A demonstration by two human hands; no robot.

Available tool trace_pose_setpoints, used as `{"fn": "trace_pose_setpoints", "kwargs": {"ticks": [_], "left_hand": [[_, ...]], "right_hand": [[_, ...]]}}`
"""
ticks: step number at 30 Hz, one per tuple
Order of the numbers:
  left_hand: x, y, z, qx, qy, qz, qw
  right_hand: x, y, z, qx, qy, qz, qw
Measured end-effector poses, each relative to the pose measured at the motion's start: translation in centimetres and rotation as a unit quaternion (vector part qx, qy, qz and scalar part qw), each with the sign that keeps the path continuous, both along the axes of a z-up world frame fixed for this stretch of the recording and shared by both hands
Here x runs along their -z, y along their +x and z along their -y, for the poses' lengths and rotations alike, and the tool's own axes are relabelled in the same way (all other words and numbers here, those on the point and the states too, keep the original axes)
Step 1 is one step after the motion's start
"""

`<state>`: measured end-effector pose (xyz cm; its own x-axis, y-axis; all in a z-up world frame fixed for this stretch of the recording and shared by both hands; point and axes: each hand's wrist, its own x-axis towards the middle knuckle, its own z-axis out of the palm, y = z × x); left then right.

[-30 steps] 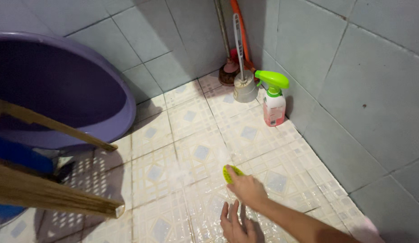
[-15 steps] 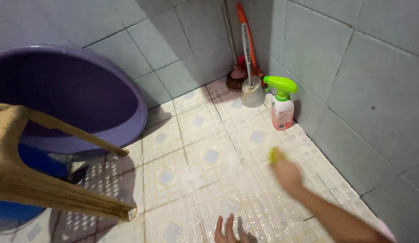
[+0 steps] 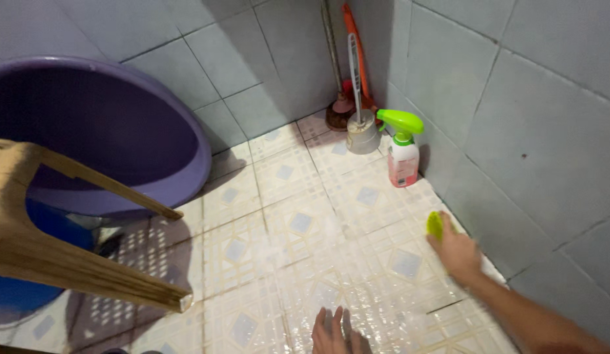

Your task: The person scrubs a tiled floor using a yellow sponge and a cleaning solution. They move the sponge in circular motions across the wet tiles, occasionally using their hand to wipe the surface. A purple basin, a plastic stool, and a spray bottle are visible in the background.

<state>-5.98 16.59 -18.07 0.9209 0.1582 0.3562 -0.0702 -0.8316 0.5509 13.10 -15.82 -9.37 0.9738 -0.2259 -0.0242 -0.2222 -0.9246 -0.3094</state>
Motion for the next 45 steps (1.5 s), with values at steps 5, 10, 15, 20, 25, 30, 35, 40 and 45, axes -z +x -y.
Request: {"fn": "trace_pose_setpoints", "kwargs": {"ticks": [5,10,15,20,25,30,35,40,45], "left_hand": [[-4.4,0.7,4.7,-0.049,0.012,-0.101,0.994],[-3.8,1.3,1.2,-0.035,0.056,-0.076,0.995],[0.5,1.2,-0.9,-0.022,0.075,-0.107,0.991],[3.2,0.5,2.4,-0.007,-0.011,-0.058,0.998],[3.9,0.3,1.6,0.008,0.028,0.012,1.0],[6.3,1.9,-0.6,-0.029,0.024,0.042,0.998],[5.8,2.4,1.3,-0.084,-0.018,0.138,0.987],[1.2,0.8,-0.7,0.006,0.045,-0.009,0.999],[-5.8,0.4,2.6,0.014,-0.015,-0.019,1.0]], "right_hand": [[-0.5,-3.7,-11.2,-0.128,0.085,-0.011,0.988],[-5.7,-7.0,-14.8,-0.186,0.118,-0.134,0.966],[-5.5,-4.6,-4.1,-0.09,0.082,-0.077,0.99],[-5.6,-4.9,-1.1,-0.032,0.018,0.003,0.999],[-5.8,-9.4,-1.2,-0.139,0.027,-0.063,0.988],[-8.3,-5.4,-0.6,-0.27,0.018,-0.091,0.958],[-8.4,2.3,-8.8,-0.4,0.044,-0.028,0.915],[-8.4,4.0,-12.0,-0.427,0.011,-0.003,0.904],[-9.3,0.6,-3.9,-0.355,-0.003,-0.107,0.929]]}}
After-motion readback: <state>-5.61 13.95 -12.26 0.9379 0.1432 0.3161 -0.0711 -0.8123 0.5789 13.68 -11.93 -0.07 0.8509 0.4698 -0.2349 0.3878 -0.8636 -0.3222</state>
